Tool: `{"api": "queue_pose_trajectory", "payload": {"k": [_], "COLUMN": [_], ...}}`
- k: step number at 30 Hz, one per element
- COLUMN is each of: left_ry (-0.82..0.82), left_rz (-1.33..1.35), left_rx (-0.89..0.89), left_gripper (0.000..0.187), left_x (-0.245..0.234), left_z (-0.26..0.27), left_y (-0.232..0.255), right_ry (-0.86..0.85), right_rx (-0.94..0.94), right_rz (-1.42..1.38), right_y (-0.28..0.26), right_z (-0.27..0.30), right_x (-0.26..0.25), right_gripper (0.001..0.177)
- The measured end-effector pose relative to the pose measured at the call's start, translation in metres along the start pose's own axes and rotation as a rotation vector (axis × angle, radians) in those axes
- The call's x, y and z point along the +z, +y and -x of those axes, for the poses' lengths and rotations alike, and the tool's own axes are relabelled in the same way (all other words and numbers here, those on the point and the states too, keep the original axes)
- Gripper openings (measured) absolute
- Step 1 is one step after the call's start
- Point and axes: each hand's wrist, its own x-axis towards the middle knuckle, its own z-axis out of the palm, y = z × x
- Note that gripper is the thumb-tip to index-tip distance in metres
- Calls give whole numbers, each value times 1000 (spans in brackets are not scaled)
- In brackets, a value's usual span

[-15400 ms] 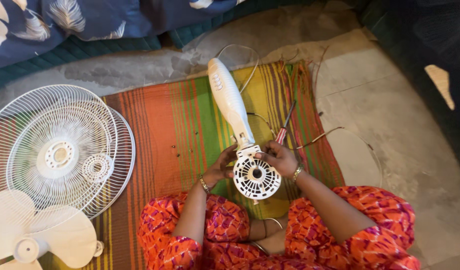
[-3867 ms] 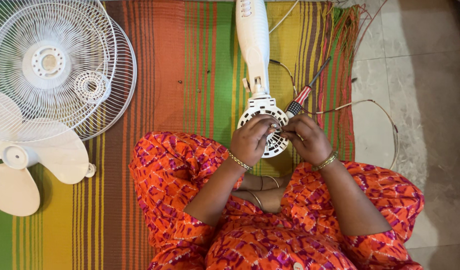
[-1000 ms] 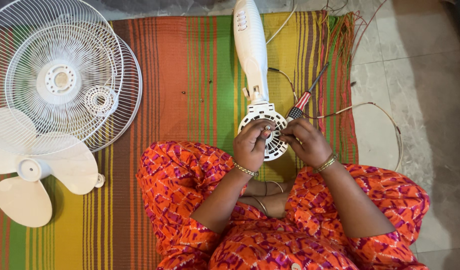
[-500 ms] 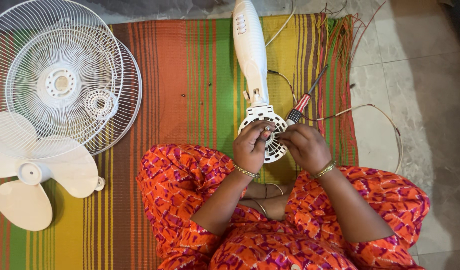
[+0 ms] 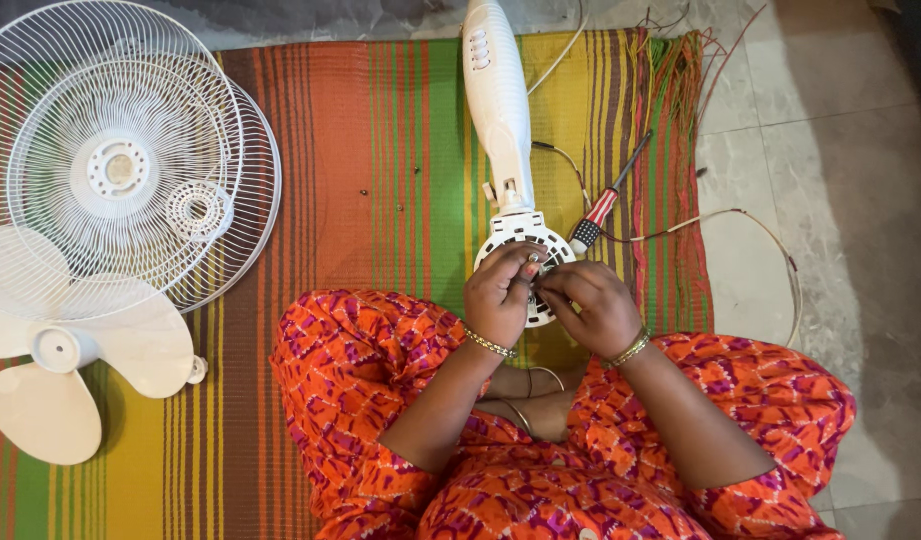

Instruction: The person sits on a mat and works on a disassembled electric fan. They use a screwdriver to tighten screws on the fan motor housing, handling small screws and the motor casing throughout the clip.

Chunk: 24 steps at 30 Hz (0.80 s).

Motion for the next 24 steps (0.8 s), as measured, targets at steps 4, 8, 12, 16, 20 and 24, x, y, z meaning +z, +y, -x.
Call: {"api": "queue_pose_trajectory", "payload": {"k": [4,8,12,16,20,24], "left_ry": [-28,-44,-29,-13,-6,11], "left_rz": [-37,-92,-55,-44,-44,-44], "left_rx": [-38,22,6,38,58,55], "left_gripper": [14,11,11,13,15,16], "left_x": [4,9,10,6,5,4], "left_z": [-2,-4,-5,-3,-3,-2], "left_y": [2,2,0,-4,-6,-6], "right_ry": [1,8,7,-45,-71,-83], "right_rx": [21,29,21,14,-22,-41], "right_rz": [-22,-34,-32,-68,-33,-24], "right_y": [5,11,14,16,15,11], "right_z": [5,8,8,8,8,8], "right_x": [1,1,0,0,-2,-3], "right_gripper": [19,20,21,20,19,19]}}
